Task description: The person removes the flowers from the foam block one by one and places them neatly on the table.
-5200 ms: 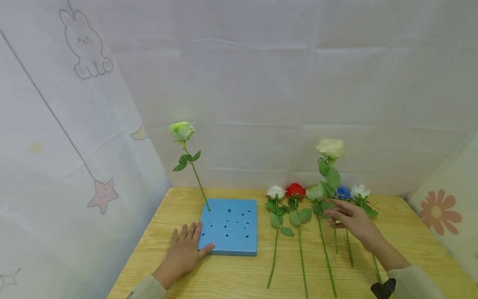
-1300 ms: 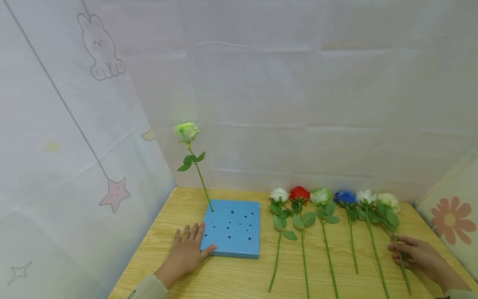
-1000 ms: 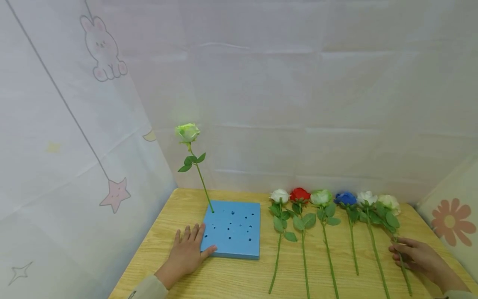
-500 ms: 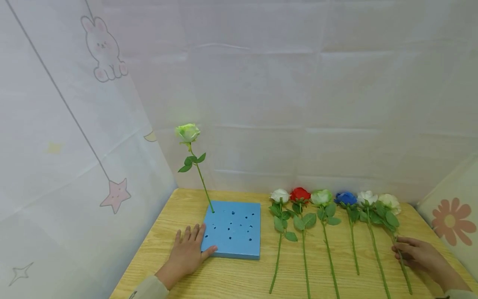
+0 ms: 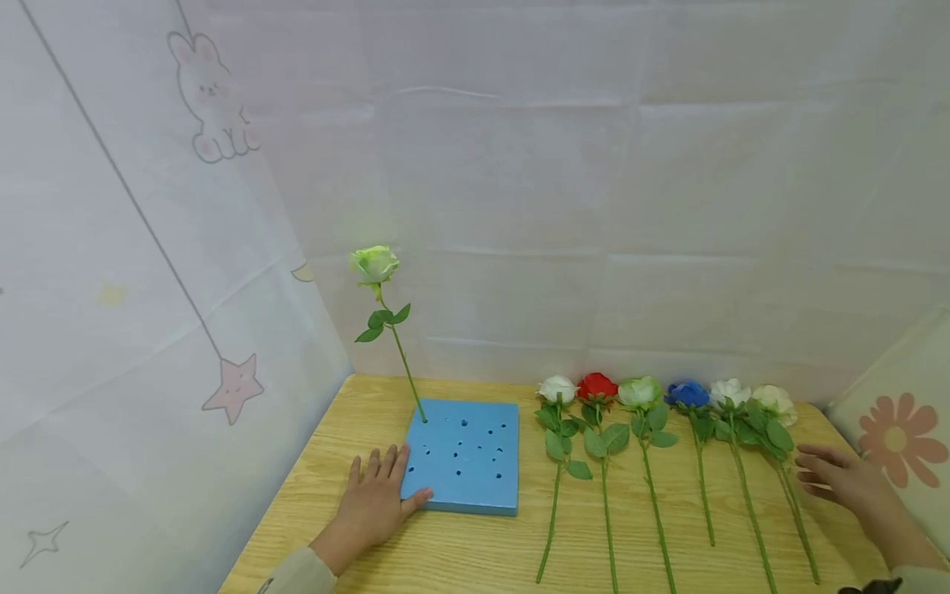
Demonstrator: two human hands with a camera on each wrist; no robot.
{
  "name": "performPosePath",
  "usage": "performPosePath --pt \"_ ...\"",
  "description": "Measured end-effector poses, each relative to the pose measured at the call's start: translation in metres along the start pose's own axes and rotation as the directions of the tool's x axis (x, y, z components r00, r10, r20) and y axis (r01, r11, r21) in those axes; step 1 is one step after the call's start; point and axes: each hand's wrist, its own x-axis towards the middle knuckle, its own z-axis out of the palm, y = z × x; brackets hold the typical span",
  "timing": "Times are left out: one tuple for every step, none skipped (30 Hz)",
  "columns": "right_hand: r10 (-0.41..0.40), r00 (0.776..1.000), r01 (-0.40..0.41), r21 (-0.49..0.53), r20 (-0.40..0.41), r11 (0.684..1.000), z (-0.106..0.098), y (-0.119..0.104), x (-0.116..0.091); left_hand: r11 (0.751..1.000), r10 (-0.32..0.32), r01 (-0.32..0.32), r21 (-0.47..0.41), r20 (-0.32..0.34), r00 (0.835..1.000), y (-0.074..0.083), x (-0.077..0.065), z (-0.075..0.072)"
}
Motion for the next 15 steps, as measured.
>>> performPosePath --pt "-0.015 1.0 0.015 0.004 0.0 1.0 0.001 -0.004 -0.001 1.0 -0.001 0.001 0.001 0.002 1.0 0.0 0.0 -0.001" --pt "-0.025 1.0 0.025 0.015 0.0 1.0 0.003 -0.007 -0.001 1.0 -0.001 0.001 0.001 0.003 1.0 0.001 0.0 -0.001" --pt "-0.042 0.999 0.042 0.023 0.001 0.999 0.006 -0.011 -0.002 1.0 0.001 -0.001 0.003 0.002 1.0 0.001 0.0 -0.002" --pt "-0.06 0.998 0.06 0.02 0.002 0.998 0.008 -0.014 -0.002 1.0 0.002 -0.002 0.007 0.001 1.0 0.001 -0.001 -0.002" --pt "-0.079 0.997 0.079 0.013 0.0 0.997 0.012 -0.017 -0.003 1.0 0.003 -0.003 0.012 0.001 1.0 0.001 -0.001 -0.002" --pt "-0.097 0.995 0.097 0.007 0.001 0.995 0.015 -0.021 -0.003 1.0 0.005 -0.005 0.015 -0.002 1.0 0.001 -0.001 -0.002" --pt "-0.115 0.993 0.115 -0.004 -0.002 0.993 0.019 -0.024 -0.004 1.0 0.007 -0.007 0.019 -0.005 1.0 0.0 0.0 -0.002" --pt "-0.138 0.99 0.138 -0.022 0.004 0.99 0.022 -0.027 -0.004 1.0 0.011 -0.011 0.019 -0.009 1.0 0.0 0.0 -0.001" --pt "-0.16 0.987 0.16 -0.041 -0.002 0.986 0.027 -0.031 -0.004 1.0 0.012 -0.012 0.02 -0.01 1.0 0.0 0.0 -0.001" --pt "-0.18 0.984 0.179 -0.063 0.001 0.982 0.03 -0.035 -0.005 1.0 0.014 -0.014 0.018 -0.011 1.0 0.0 -0.001 -0.001" --pt "-0.187 0.982 0.187 -0.073 0.001 0.98 0.034 -0.039 -0.005 1.0 0.014 -0.014 0.017 -0.01 1.0 0.0 -0.001 -0.002" --pt "-0.196 0.981 0.196 -0.089 0.01 0.977 0.038 -0.044 -0.005 1.0 0.016 -0.015 0.011 -0.012 1.0 0.0 -0.001 -0.001" --pt "-0.198 0.98 0.199 -0.098 0.014 0.975 0.042 -0.048 -0.004 1.0 0.019 -0.019 0.012 -0.019 1.0 0.0 -0.001 0.0" --pt "-0.211 0.977 0.212 -0.107 0.02 0.971 0.046 -0.051 -0.004 1.0 0.02 -0.02 0.007 -0.019 1.0 0.0 -0.001 0.0" --pt "-0.222 0.975 0.223 -0.112 0.02 0.968 0.05 -0.056 -0.004 1.0 0.02 -0.02 0.005 -0.019 1.0 0.0 -0.002 -0.001"
